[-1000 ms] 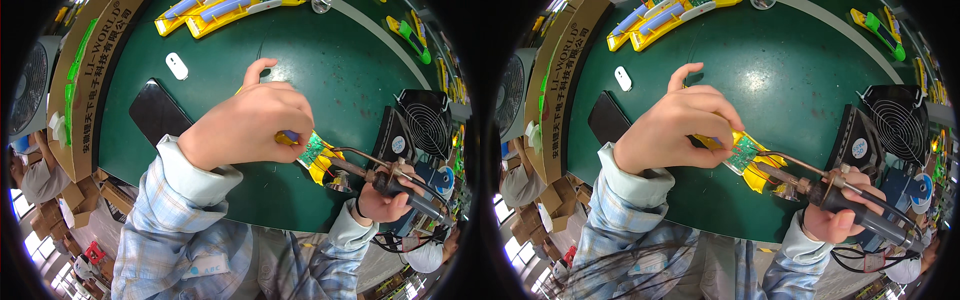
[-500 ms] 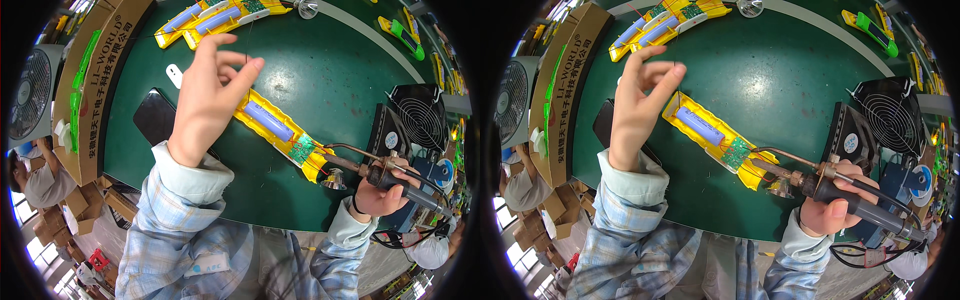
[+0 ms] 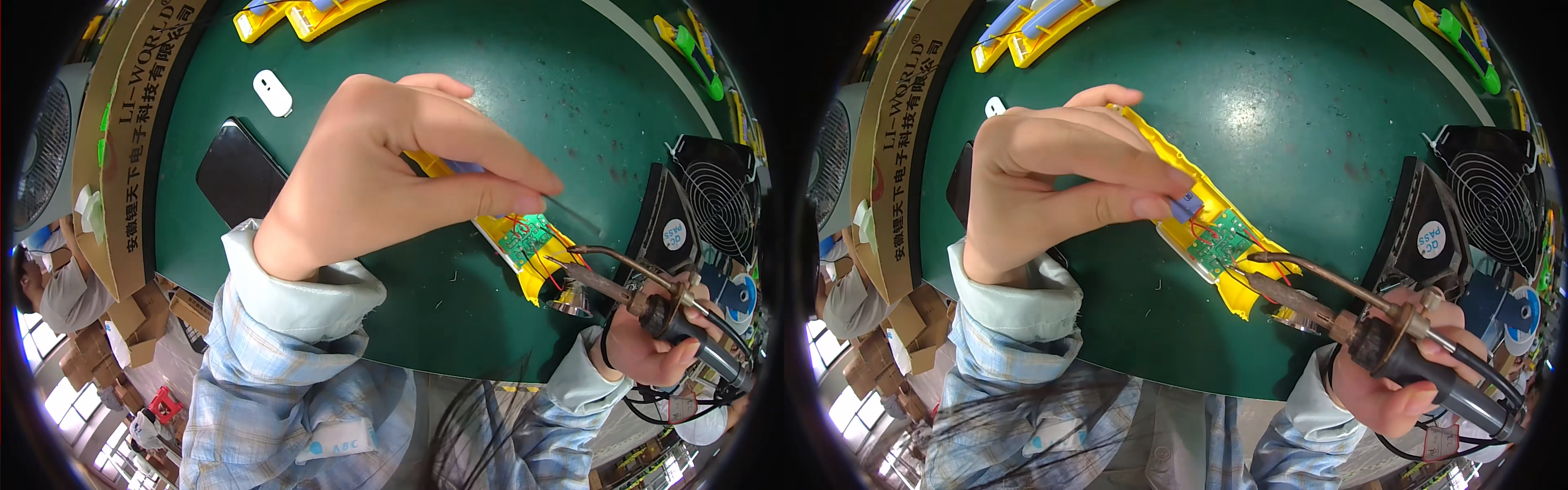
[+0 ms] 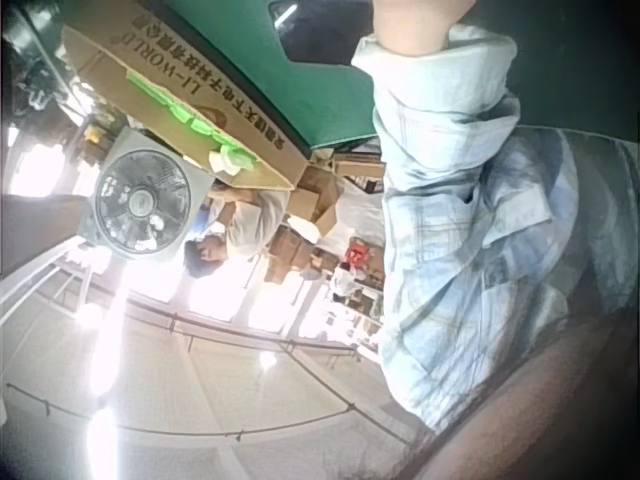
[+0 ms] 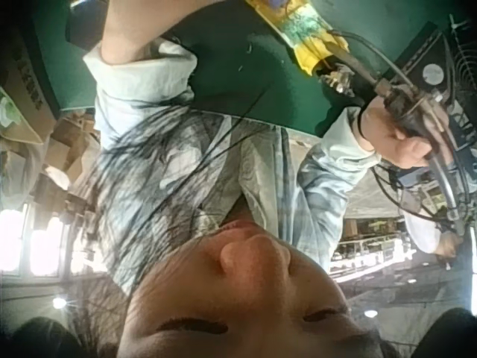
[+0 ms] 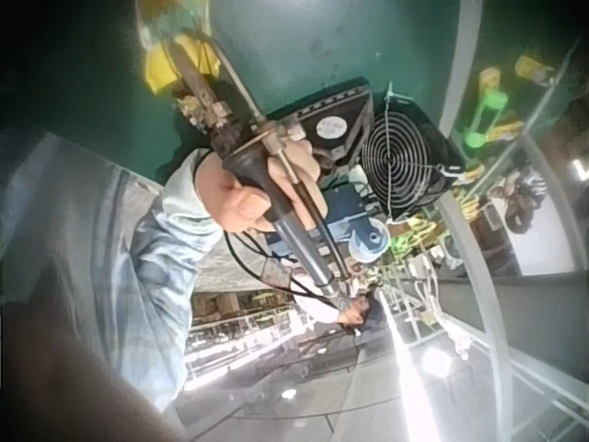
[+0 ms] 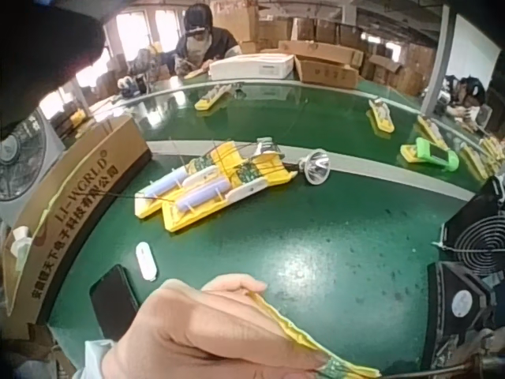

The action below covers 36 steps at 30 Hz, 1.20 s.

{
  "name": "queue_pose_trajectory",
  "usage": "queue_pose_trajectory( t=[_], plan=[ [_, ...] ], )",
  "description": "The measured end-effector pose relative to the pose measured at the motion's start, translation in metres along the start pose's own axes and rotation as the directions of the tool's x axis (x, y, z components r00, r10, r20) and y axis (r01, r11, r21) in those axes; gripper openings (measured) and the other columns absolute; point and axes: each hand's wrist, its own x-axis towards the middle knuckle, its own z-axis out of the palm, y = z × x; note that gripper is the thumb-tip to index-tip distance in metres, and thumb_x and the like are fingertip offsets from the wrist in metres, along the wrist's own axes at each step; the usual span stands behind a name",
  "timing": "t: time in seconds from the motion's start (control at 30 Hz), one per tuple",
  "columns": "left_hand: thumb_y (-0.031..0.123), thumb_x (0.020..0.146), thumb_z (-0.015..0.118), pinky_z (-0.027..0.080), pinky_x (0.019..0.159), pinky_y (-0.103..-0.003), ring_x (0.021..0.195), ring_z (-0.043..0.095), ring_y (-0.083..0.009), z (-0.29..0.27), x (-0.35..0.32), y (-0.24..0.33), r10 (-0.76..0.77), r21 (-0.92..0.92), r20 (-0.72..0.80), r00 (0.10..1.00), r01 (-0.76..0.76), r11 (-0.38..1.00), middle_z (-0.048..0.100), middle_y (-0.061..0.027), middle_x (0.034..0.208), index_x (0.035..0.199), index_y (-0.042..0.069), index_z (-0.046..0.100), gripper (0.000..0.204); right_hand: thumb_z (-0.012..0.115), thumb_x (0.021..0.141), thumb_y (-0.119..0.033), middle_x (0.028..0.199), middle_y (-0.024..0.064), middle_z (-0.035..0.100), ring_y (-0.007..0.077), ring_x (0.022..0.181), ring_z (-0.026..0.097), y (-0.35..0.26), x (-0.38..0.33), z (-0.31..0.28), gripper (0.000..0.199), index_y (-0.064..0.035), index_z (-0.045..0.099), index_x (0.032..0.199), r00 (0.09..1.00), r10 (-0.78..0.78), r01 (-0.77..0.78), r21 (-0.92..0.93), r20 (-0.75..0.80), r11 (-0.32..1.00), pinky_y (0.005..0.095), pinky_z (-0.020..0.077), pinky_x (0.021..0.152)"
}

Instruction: The person solders internal wiring and components for hand-held flashlights, connecting circuit boards and batteries within flashlight casings using a soldering iron.

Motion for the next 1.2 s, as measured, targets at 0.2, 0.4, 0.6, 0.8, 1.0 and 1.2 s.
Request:
queue_pose_trajectory(
  t=[0.2, 0.4, 0.6, 0.8, 1.0, 1.2],
  plan=[
    [0.011, 0.056, 0.072, 0.029, 0.064, -0.028, 0.056, 0.048, -0.0100, 0.004, -0.001, 0.003, 0.028, -0.035, 0.134, 0.991, -0.023, 0.999, 0.056, 0.0023, 0.060, 0.066, 0.010, 0.066, 0.012, 0.048, 0.075, -0.032, 0.075, 0.0054, 0.036, 0.0178, 0.054, 0.043, -0.005, 0.002, -0.004, 0.034, -0.0021, 0.034, 0.076, 0.999, 0.020, -0.023, -0.070, -0.044, 0.997, 0.0282, 0.0395, 0.046],
    [0.011, 0.053, 0.071, 0.022, 0.068, -0.030, 0.062, 0.042, -0.0094, 0.000, -0.004, 0.014, -0.081, 0.157, 0.300, 0.950, 0.035, 0.987, 0.051, 0.0062, 0.061, 0.062, 0.014, 0.065, 0.012, 0.047, 0.074, -0.033, 0.077, 0.0058, 0.040, 0.0179, 0.054, 0.043, 0.001, -0.001, -0.003, 0.033, -0.0023, 0.036, 0.078, 1.000, 0.003, -0.003, -0.004, 0.031, 1.000, 0.0295, 0.0406, 0.049],
    [0.010, 0.052, 0.069, 0.020, 0.068, -0.031, 0.065, 0.041, -0.0097, 0.006, -0.003, 0.012, -0.090, 0.299, 0.303, 0.949, -0.005, 0.954, 0.051, 0.0072, 0.063, 0.061, 0.015, 0.063, 0.012, 0.045, 0.073, -0.030, 0.073, 0.0083, 0.039, 0.0186, 0.050, 0.042, 0.003, -0.001, 0.002, 0.032, -0.0003, 0.035, 0.076, 1.000, -0.008, 0.008, -0.098, 0.001, 0.995, 0.0285, 0.0382, 0.045],
    [0.007, 0.050, 0.066, 0.020, 0.068, -0.034, 0.066, 0.040, -0.0126, 0.014, -0.003, 0.026, -0.161, 0.480, 0.243, 0.957, 0.025, 0.877, 0.047, 0.0061, 0.060, 0.058, 0.014, 0.059, 0.013, 0.046, 0.072, -0.029, 0.072, 0.0099, 0.038, 0.0177, 0.048, 0.041, 0.004, 0.001, 0.004, 0.032, 0.0015, 0.035, 0.075, 0.997, 0.001, 0.003, -0.048, 0.073, 0.999, 0.0283, 0.0356, 0.041],
    [0.006, 0.049, 0.065, 0.020, 0.067, -0.034, 0.065, 0.040, -0.0132, 0.021, -0.004, 0.025, -0.185, 0.512, 0.175, 0.967, 0.072, 0.856, 0.044, 0.0062, 0.057, 0.055, 0.013, 0.054, 0.014, 0.048, 0.072, -0.031, 0.071, 0.0092, 0.038, 0.0170, 0.048, 0.041, 0.002, -0.001, 0.006, 0.033, 0.0005, 0.038, 0.075, 0.995, 0.032, -0.020, -0.133, 0.092, 0.991, 0.0274, 0.0340, 0.043],
    [0.006, 0.049, 0.062, 0.020, 0.067, -0.034, 0.066, 0.041, -0.0132, 0.024, -0.004, 0.028, -0.212, 0.518, 0.118, 0.970, 0.122, 0.847, 0.044, 0.0060, 0.056, 0.053, 0.013, 0.052, 0.013, 0.048, 0.071, -0.033, 0.070, 0.0083, 0.038, 0.0171, 0.047, 0.041, 0.000, -0.001, 0.013, 0.034, -0.0001, 0.039, 0.072, 0.996, 0.046, -0.030, -0.197, 0.077, 0.980, 0.0276, 0.0322, 0.043]
  ],
)
